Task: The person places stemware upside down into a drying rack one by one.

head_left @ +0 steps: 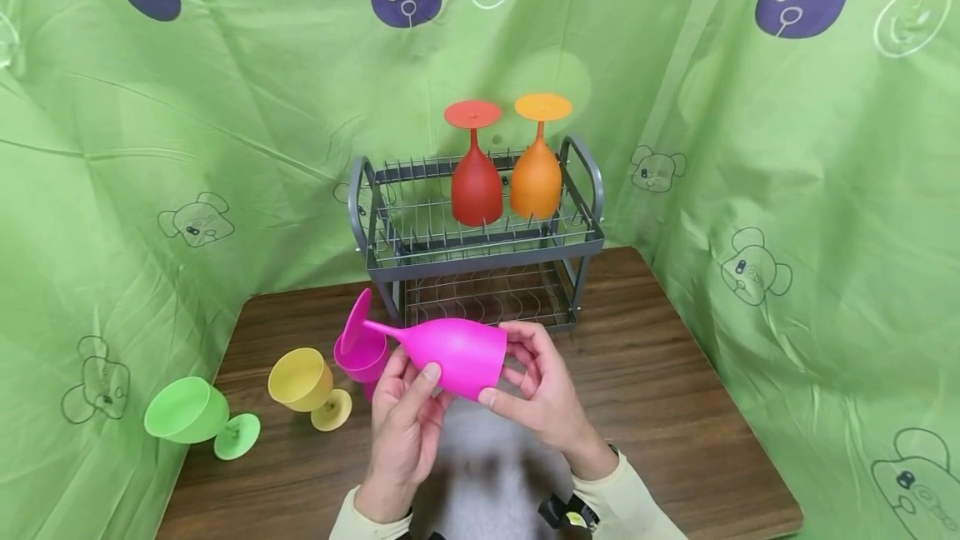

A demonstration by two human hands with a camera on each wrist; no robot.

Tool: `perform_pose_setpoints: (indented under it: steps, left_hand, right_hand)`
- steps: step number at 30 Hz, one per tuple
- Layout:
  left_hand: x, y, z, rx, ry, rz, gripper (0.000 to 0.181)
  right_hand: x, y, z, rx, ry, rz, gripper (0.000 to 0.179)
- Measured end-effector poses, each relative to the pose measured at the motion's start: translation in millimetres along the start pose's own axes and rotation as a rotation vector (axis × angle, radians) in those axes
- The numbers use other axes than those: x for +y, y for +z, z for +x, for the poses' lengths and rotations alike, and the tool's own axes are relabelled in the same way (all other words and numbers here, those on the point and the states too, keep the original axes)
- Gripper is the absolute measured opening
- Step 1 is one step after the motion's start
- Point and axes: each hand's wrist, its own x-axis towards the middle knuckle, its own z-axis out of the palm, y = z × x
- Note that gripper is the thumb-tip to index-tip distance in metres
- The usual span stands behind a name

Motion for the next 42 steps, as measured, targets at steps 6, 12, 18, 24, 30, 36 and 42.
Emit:
perform_pose_setpoints:
  steps: [6, 12, 18, 24, 30, 36, 42]
  left_hand:
    - [6.9, 4.0, 4.0, 0.014, 0.078, 0.073, 0.055]
    - [16.2, 5.7, 9.8, 0.072, 0.185, 0.223, 0.057]
    - [37.4, 5.1, 17.5, 0.109, 0.249, 0.334, 0.055]
    - [62.4, 7.4, 31.5, 0.125, 0.290, 0.414, 0.051]
    - [83.5, 11.0, 56.3, 0.139, 0.348, 0.505, 0.051]
    - [104.9, 18.4, 77.2, 0.142, 0.363, 0.569, 0.052]
    - [119.8, 26.8, 99.3, 0.159, 0.376, 0.610, 0.052]
  right_hand:
    - [-6, -7, 4.3, -0.043, 0.010, -0.070, 0.077]
    - [-16, -22, 7.2, -0.056, 0.012, -0.202, 0.072]
    - [-27, -37, 14.7, -0.025, 0.005, -0.313, 0.068]
    - [-42, -53, 24.6, 0.062, 0.028, -0.399, 0.063]
    - [-54, -72, 37.9, 0.138, 0.039, -0.473, 0.058]
    - [-60, -97, 53.3, 0.228, 0.021, -0.571, 0.057]
    - [-64, -118, 68.3, 0.328, 0.020, -0.676, 0.059]
